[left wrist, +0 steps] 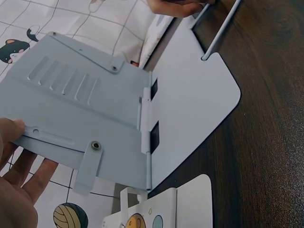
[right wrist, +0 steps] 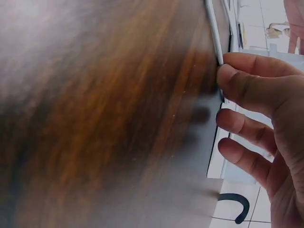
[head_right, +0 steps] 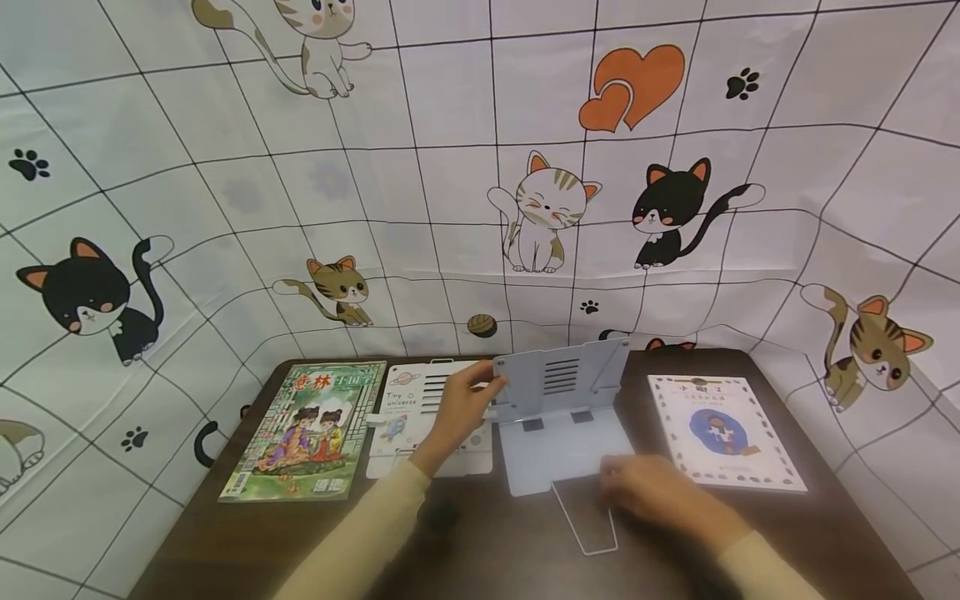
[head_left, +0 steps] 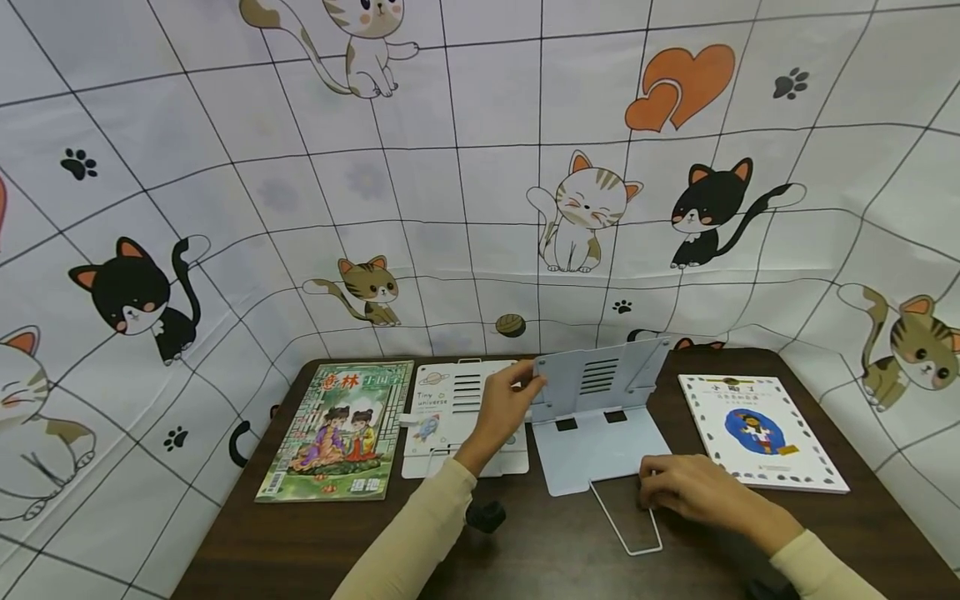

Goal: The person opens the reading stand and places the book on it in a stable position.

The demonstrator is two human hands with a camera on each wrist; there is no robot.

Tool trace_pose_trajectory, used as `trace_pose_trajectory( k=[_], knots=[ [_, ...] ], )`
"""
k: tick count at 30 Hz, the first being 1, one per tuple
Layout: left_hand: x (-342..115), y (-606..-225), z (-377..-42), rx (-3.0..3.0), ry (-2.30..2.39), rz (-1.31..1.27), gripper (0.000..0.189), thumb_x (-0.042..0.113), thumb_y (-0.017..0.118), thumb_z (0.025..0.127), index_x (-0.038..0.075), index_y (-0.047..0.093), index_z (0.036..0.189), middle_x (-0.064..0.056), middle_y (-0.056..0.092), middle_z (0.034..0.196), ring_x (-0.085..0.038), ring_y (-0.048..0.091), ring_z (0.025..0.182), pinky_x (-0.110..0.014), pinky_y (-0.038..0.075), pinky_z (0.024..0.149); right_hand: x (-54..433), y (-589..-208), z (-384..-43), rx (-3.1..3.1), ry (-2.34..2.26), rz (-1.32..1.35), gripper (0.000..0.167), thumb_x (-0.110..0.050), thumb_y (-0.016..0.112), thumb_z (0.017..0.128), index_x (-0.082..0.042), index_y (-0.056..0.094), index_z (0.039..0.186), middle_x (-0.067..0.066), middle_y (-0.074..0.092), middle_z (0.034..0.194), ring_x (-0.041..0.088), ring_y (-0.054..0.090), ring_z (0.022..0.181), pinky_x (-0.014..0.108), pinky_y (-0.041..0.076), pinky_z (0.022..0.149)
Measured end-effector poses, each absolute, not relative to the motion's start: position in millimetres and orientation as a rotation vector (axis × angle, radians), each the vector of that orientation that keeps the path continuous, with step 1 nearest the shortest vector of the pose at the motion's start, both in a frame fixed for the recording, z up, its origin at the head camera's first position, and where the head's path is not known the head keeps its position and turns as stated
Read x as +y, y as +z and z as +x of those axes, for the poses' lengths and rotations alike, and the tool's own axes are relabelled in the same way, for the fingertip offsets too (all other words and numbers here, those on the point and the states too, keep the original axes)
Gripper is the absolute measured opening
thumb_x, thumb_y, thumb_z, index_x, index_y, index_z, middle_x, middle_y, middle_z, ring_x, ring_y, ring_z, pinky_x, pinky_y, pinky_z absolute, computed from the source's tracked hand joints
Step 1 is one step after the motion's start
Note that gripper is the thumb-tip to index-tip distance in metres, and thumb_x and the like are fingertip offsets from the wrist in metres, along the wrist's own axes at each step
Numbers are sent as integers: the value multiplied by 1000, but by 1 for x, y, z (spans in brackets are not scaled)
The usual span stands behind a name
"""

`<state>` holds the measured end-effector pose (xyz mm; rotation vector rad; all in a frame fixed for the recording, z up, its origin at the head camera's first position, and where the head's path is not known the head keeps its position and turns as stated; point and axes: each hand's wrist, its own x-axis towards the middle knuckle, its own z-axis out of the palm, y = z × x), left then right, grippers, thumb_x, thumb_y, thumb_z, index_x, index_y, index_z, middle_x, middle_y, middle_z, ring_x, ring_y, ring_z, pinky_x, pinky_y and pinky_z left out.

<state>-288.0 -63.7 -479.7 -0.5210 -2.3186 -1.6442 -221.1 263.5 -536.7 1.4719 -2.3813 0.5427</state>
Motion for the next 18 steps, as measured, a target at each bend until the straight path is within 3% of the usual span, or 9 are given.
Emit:
trace_pose_trajectory(
  k=[3,10,18],
  knots=[
    [-64,-481,-289,-2307,-1646,-520,20,9,75,100,6,78,120,-11,79,105,-23,76,103,-26,62,89,261,-534,-213,-2438,561,1455,31,-11,90,80,-35,72,85,-20,56,93,-12,44,73,9,37,59],
    [-64,-482,-290,-2283,-1632,-548,14,8,75,100,4,78,112,-13,75,99,-23,74,100,-28,63,89,250,-528,-189,-2670,665,1523,20,-35,89,85,-41,70,89,-26,59,98,-11,47,75,11,38,63],
    [-64,-481,-288,-2310,-1621,-542,15,11,74,101,5,78,115,-9,75,99,-24,74,100,-30,63,90,244,-532,-182,-2613,584,1531,33,-21,91,76,-39,64,82,-25,56,88,-13,45,76,8,36,62]
  ],
)
